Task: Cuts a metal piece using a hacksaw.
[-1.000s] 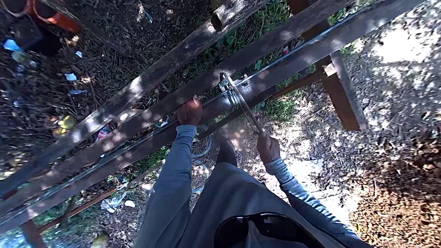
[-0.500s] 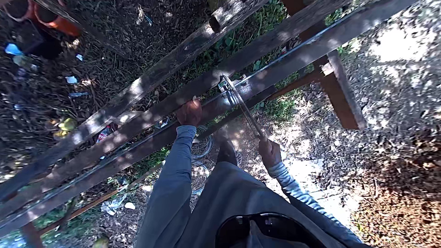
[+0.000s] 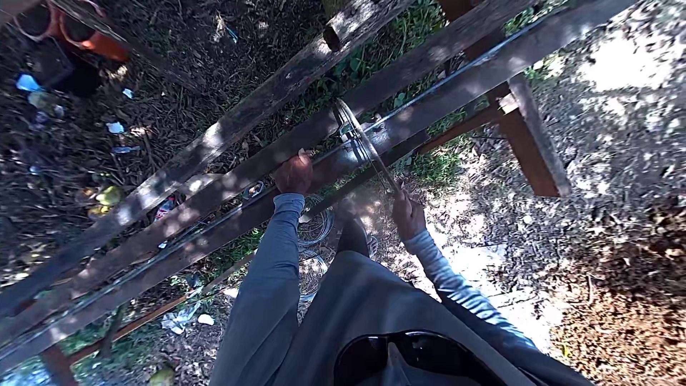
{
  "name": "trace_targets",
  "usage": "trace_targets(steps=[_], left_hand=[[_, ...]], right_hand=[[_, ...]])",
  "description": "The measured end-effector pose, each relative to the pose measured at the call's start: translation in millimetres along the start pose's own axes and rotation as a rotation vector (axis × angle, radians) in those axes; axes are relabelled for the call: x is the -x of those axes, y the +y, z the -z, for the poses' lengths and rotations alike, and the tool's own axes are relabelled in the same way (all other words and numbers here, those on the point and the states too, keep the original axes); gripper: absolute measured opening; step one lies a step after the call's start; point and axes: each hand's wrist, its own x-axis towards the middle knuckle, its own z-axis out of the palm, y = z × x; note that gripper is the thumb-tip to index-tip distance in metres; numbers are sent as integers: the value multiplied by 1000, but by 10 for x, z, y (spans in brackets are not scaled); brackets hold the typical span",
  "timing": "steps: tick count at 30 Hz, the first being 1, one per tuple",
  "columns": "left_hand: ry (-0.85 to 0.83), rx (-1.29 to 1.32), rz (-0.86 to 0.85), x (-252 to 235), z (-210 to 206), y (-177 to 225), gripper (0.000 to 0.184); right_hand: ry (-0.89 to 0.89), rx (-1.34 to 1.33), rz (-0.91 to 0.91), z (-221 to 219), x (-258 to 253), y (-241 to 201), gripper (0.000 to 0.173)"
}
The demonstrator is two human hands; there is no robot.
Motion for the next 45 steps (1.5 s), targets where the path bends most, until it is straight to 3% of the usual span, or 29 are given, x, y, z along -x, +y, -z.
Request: trace_targets(steps=[2, 4, 9, 11, 14, 18, 20, 24, 26, 28, 31, 35, 37, 39, 43, 45], left_hand=[[-9, 5, 4, 0, -35, -7, 72], [9, 13, 6, -36, -69, -21, 72], [14, 23, 0, -25, -67, -28, 70], [11, 13, 4, -20, -41, -27, 72], [32, 15, 12, -18, -53, -15, 73], [30, 18, 4, -35, -72, -11, 73], [32, 14, 5, -50, -93, -29, 73], [34, 27, -1, -78, -96, -30, 72], [29, 23, -10, -60, -75, -43, 72], [16, 5, -21, -42, -27, -44, 71], [-2, -7, -7, -18, 6, -11, 72], [-7, 15, -5, -40, -38, -13, 74], [29, 27, -11, -21, -81, -35, 72], [37, 32, -18, -48, -77, -45, 71], [27, 27, -30, -40, -90, -45, 70], [29, 21, -32, -33, -68, -43, 70]], right_hand=[[5, 10, 9, 153, 312, 66, 80], [-8, 58, -13, 198, 216, -160, 79], [-34, 42, -35, -288, -948, -696, 70], [-14, 10, -18, -324, -1092, -748, 70], [-26, 15, 48, -199, -810, -577, 74], [2, -4, 9, 39, 121, 73, 79], [9, -13, 11, 129, 302, 81, 80], [-54, 60, -71, -62, -430, -496, 68], [-40, 39, -67, -258, -922, -679, 69], [1, 23, -4, -346, -1107, -718, 72], [-34, 14, 30, -213, -851, -604, 74], [5, 9, 20, 22, 33, 40, 80], [-3, 27, 28, 146, 251, 70, 79], [-20, 74, 6, 140, 56, -217, 79], [-65, 65, -38, -190, -892, -675, 71], [-22, 30, 12, -280, -1087, -679, 71]])
